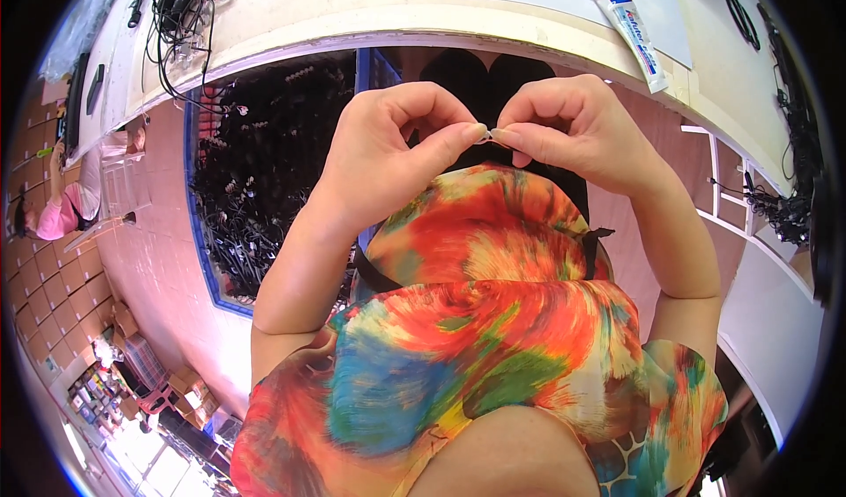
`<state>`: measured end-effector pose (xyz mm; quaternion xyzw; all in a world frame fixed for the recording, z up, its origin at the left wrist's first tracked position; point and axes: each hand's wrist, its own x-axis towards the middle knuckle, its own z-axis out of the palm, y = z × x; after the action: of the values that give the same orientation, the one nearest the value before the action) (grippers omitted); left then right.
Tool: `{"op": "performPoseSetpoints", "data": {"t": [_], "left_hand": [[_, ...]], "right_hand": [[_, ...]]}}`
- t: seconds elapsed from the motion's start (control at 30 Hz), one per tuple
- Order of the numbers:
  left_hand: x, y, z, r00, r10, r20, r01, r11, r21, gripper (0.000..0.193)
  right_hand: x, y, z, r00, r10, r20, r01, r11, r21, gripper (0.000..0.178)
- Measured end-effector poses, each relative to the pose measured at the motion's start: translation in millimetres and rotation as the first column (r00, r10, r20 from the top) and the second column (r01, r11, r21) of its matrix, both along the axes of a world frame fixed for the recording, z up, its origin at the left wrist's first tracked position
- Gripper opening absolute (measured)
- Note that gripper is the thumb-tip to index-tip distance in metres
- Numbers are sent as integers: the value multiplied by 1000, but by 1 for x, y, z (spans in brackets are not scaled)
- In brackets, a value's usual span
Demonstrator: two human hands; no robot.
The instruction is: The user is seen gluing a small part onto a cylindrical electronic component.
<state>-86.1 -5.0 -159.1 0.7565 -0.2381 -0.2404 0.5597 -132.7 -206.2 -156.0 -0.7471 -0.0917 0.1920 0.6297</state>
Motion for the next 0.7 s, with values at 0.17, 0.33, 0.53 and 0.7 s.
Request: {"op": "performPoseSetpoints", "data": {"t": [0.17, 0.33, 0.53, 0.7], "left_hand": [[3, 3, 0, 983, -21, -180, 12, 999, -50, 8], [2, 1, -1, 996, 20, -88, -23, 999, -30, 11], [1, -2, -1, 999, 50, 14, -50, 999, 13, 14], [2, -1, -2, 999, 39, 8, -39, 999, 17, 14]], "right_hand": [[0, 1, 7, 1000, -12, 22, 12, 999, -29, 17], [0, 1, 7, 995, -32, -95, 37, 998, 52, 17], [0, 3, 7, 995, -58, -83, 58, 998, -1, 17], [-1, 5, -2, 997, -59, 47, 60, 998, -20, 14]]}}
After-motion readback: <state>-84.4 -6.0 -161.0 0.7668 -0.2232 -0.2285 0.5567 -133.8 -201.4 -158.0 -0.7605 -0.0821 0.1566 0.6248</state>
